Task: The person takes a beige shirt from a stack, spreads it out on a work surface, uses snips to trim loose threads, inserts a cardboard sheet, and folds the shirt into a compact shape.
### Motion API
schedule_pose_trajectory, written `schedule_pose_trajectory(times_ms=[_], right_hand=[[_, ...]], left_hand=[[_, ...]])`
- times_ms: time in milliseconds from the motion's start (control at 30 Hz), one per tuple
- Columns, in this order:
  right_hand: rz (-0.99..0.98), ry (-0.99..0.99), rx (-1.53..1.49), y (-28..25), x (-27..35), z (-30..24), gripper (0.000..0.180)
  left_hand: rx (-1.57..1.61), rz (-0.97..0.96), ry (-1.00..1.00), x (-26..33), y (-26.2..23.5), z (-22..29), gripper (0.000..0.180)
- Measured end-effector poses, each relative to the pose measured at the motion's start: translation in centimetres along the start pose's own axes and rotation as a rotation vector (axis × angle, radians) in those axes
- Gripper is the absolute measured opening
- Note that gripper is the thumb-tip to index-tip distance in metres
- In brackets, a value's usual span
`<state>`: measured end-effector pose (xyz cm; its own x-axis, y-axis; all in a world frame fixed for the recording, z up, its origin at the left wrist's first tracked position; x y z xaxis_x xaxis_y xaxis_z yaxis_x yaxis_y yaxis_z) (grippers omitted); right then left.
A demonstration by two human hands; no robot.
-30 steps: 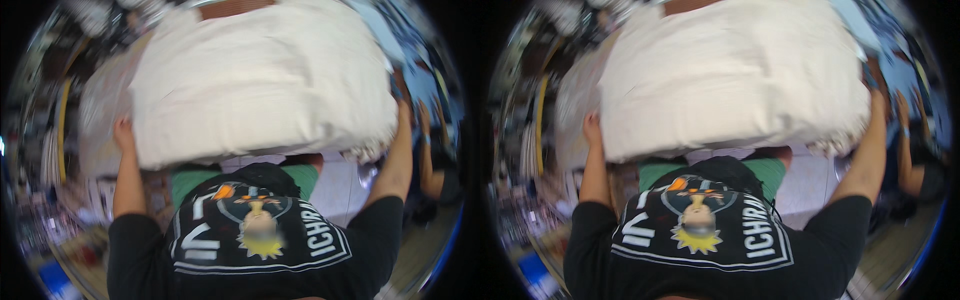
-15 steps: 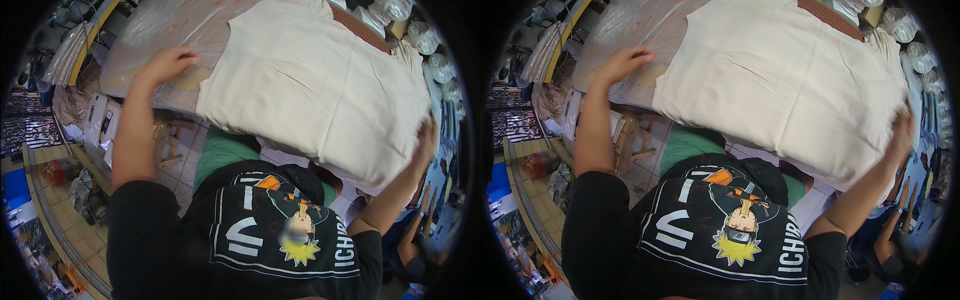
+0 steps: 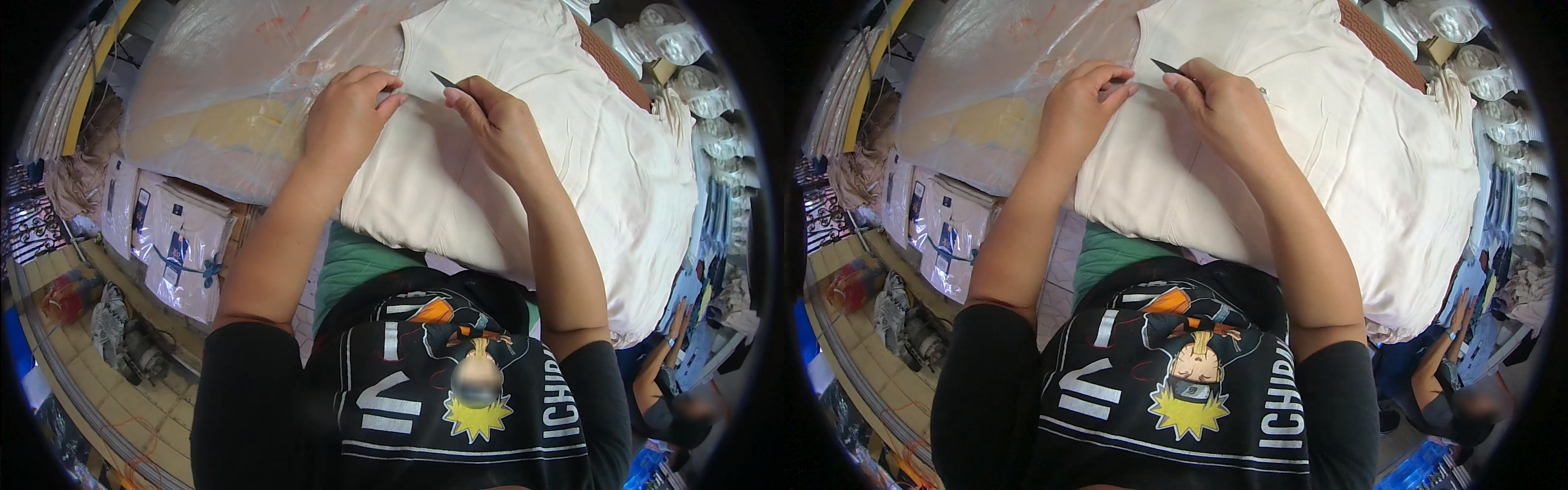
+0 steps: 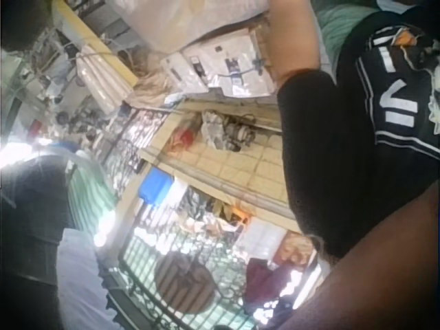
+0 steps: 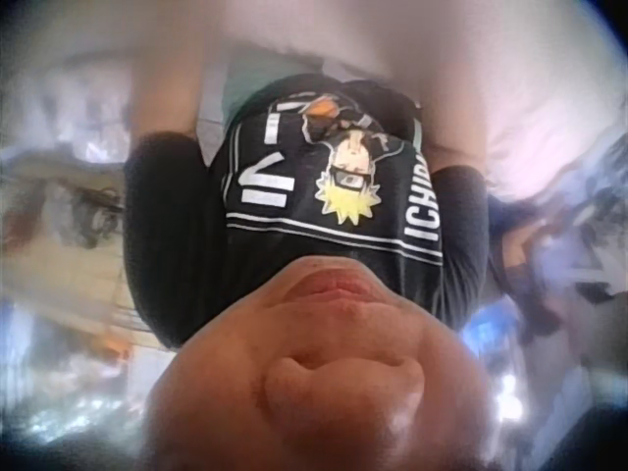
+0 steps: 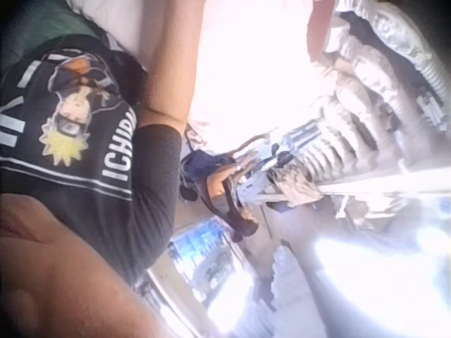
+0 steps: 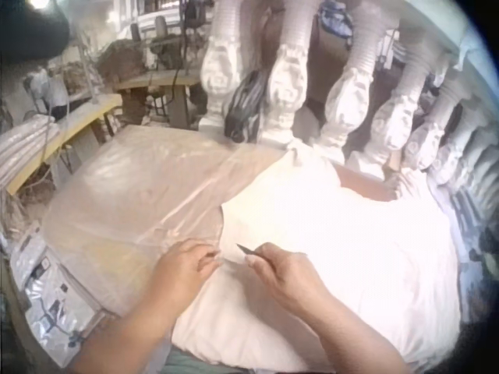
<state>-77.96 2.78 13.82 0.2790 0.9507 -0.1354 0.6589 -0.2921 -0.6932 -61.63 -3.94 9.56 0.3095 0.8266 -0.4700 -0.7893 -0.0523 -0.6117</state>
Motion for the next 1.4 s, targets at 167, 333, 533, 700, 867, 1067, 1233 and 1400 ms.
schedule_pose_trajectory(times_ms=[167, 333, 533, 700, 867, 1067, 1233, 1400], right_hand=[[-0.046, -0.012, -0.004, 1.9, -1.0, 0.2, 0.032], [-0.108, -0.037, 0.062, 2.7, -1.1, 0.2, 0.032], [-0.141, -0.092, 0.112, 2.7, -1.1, -0.1, 0.032], [-0.147, -0.129, 0.145, 2.8, -1.2, -0.4, 0.033], [-0.151, -0.165, 0.177, 3.0, -1.4, -0.6, 0.031], [-0.178, -0.188, 0.284, 3.4, -1.6, -0.8, 0.032], [-0.126, -0.1, 0.213, 2.0, -1.4, -0.7, 0.032], [-0.167, -0.078, 0.178, 2.6, -0.8, -1.2, 0.032]], left_hand=[[-0.103, 0.077, 0.078, -0.1, -0.1, 0.3, 0.014], [0.038, 0.046, -0.113, -0.4, 0.0, -1.5, 0.015], [0.159, -0.086, -0.27, -0.7, -0.2, -2.4, 0.019], [0.231, -0.068, -0.289, -0.5, 0.1, -2.7, 0.02], [0.221, -0.072, -0.296, -0.6, 0.0, -2.5, 0.02], [0.413, -0.205, -0.121, -0.8, -0.8, -2.3, 0.022], [0.687, -0.93, -0.337, -1.4, -5.9, -0.2, 0.02], [0.233, -0.35, -0.18, -0.3, -3.0, -1.5, 0.014]])
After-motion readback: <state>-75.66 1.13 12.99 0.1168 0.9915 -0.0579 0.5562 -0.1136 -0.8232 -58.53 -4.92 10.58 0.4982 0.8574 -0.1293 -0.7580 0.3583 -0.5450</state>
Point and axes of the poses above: each hand's wrist, its own x-axis away from the middle knuckle, its own y-axis out of the palm, z = x × y, the point moved 4 cm from there along -x, towards the middle knuckle, and after that the axes turned 10 degrees about z, right-handed, at the moved point
